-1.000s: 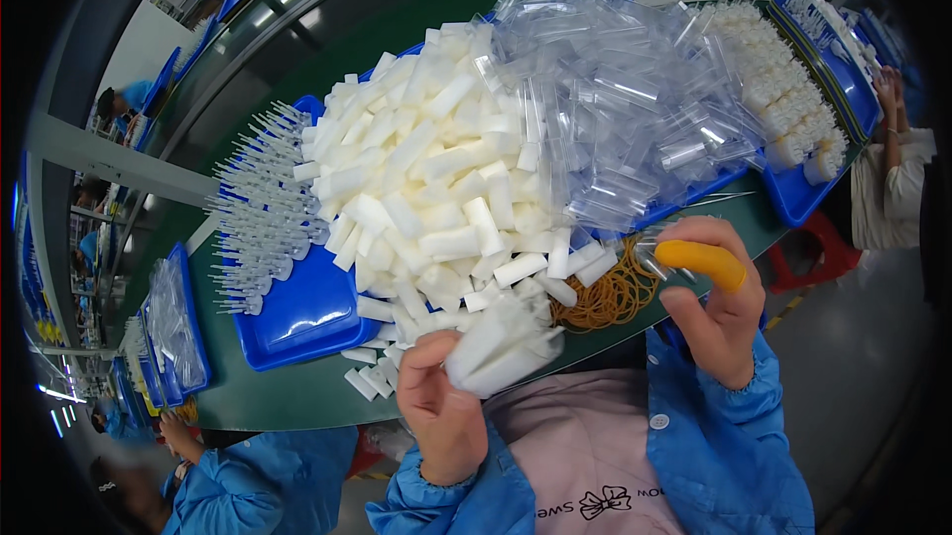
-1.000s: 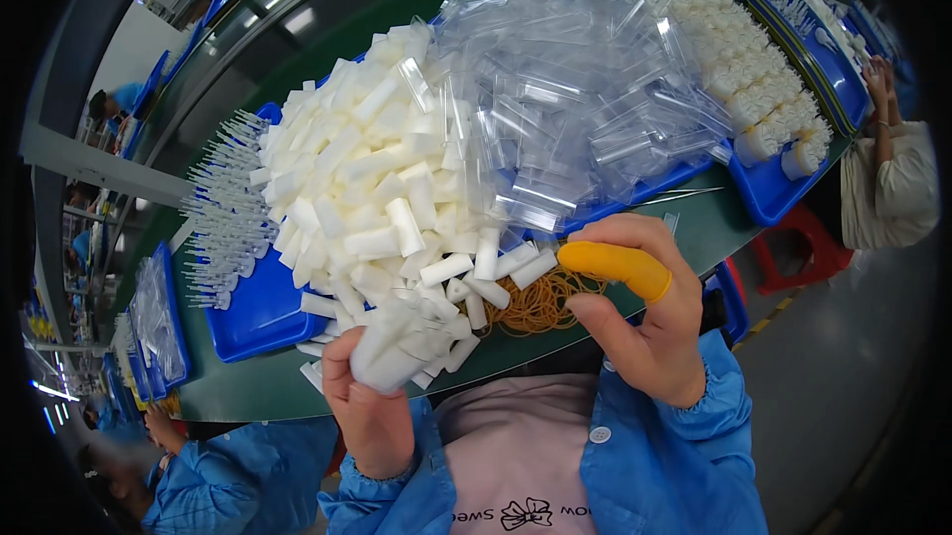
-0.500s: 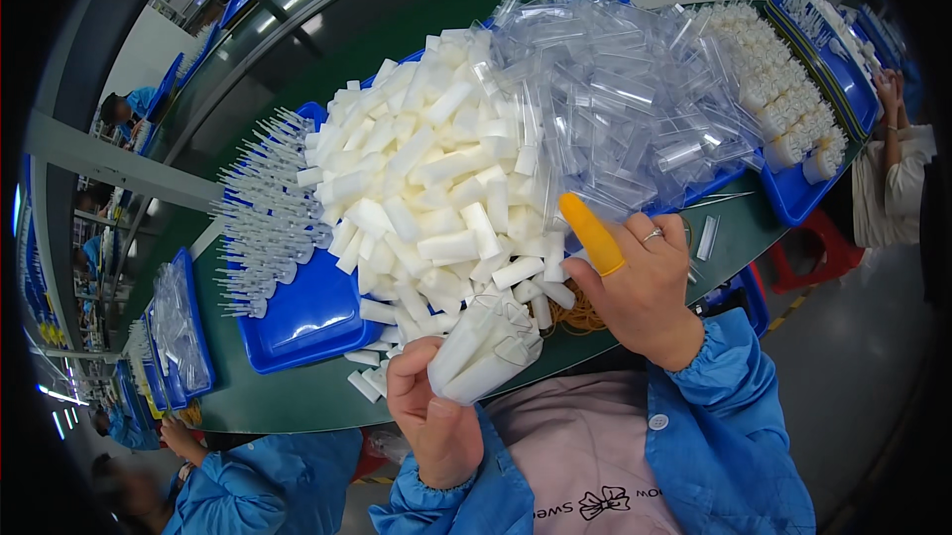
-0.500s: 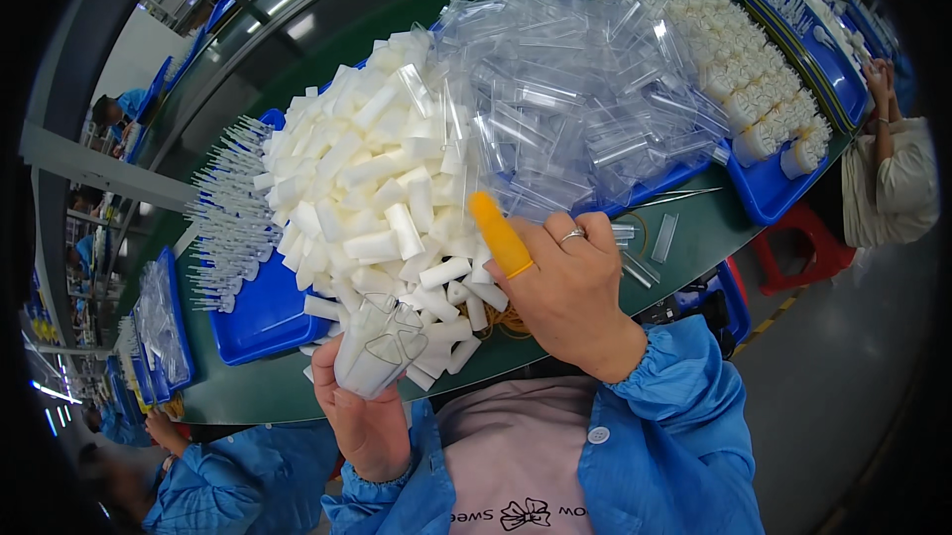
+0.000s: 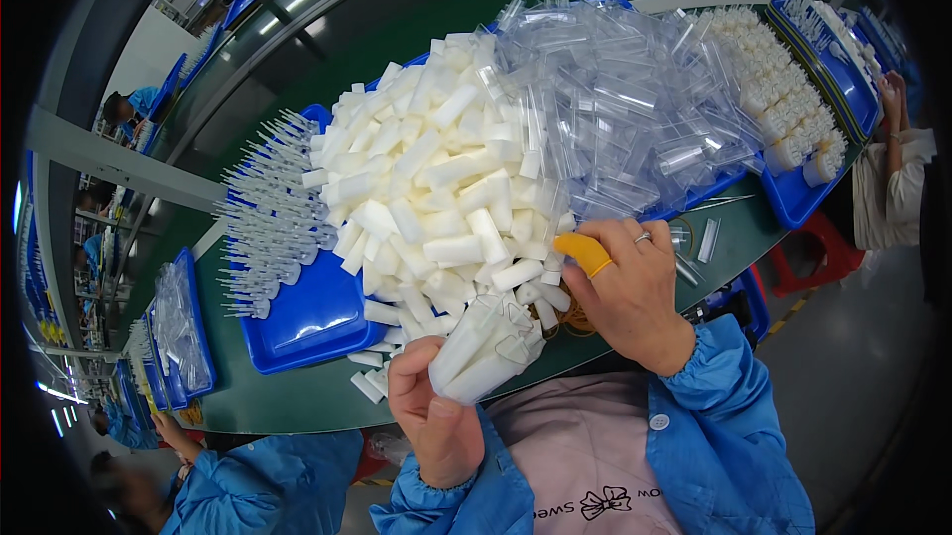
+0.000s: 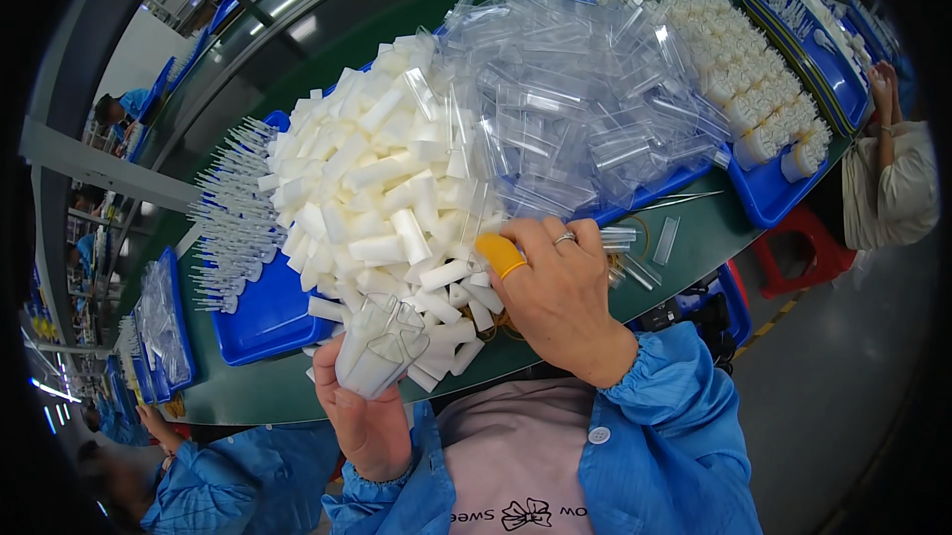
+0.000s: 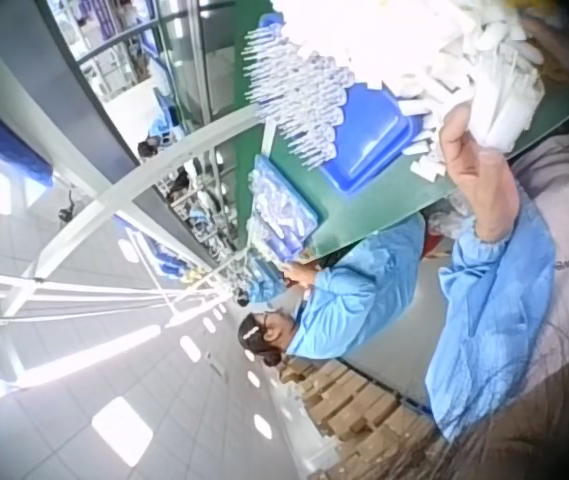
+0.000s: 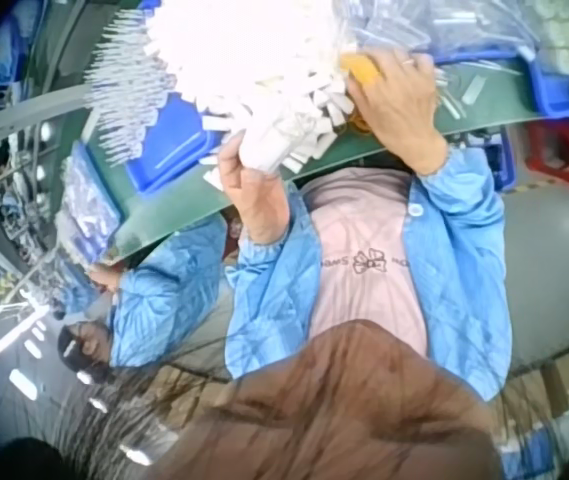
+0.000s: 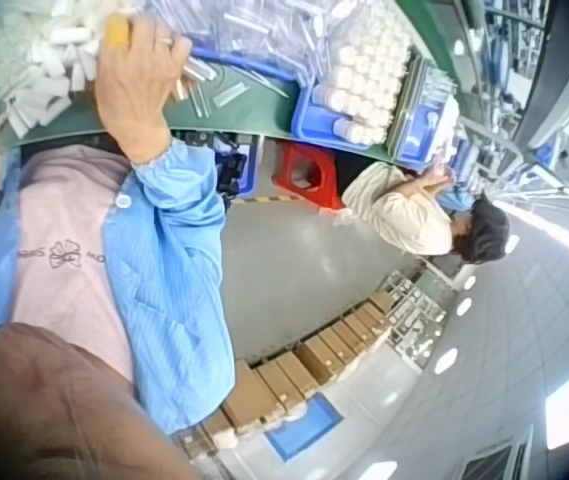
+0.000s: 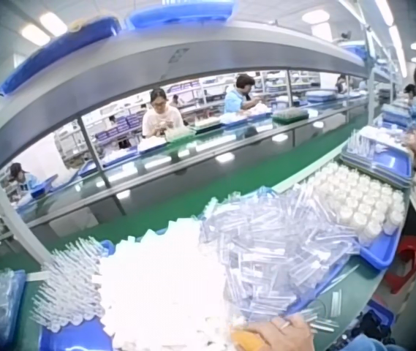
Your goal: The person assembles cotton swabs by inserting white cotton tips into clear plastic tubes. They then secure the tips with a yellow rubber band and place the finished units into a blue tray. The process is repeated continuously at a factory workstation.
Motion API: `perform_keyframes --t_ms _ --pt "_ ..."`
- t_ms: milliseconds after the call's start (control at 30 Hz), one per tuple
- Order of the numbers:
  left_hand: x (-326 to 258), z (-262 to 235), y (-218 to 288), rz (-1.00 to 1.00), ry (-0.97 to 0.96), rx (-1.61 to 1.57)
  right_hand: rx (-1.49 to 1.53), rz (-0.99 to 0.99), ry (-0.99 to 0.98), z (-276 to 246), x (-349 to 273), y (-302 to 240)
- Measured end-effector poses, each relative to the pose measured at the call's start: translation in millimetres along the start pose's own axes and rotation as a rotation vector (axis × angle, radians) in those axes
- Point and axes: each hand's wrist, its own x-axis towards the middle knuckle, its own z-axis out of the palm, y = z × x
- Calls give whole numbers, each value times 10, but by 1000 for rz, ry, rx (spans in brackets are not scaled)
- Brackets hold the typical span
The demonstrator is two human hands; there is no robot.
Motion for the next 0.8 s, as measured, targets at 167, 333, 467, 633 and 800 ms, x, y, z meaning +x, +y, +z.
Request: perform_keyframes --t_ms 167,333,467,633,800 --pt "23 -13 -7 -8 -2 11 103 93 -40 -88 19 -33" --pt "43 -72 -64 50 -128 211 724 254 71 -286 -21 11" --pt "-50 36 -26 192 -265 535 1363 403 98 -365 -67 31" --pt "-77 97 -11 418 -416 762 1437 428 211 -366 -86 -76" --pt "-90 123 10 434 -393 764 1394 471 327 -341 -110 -88"
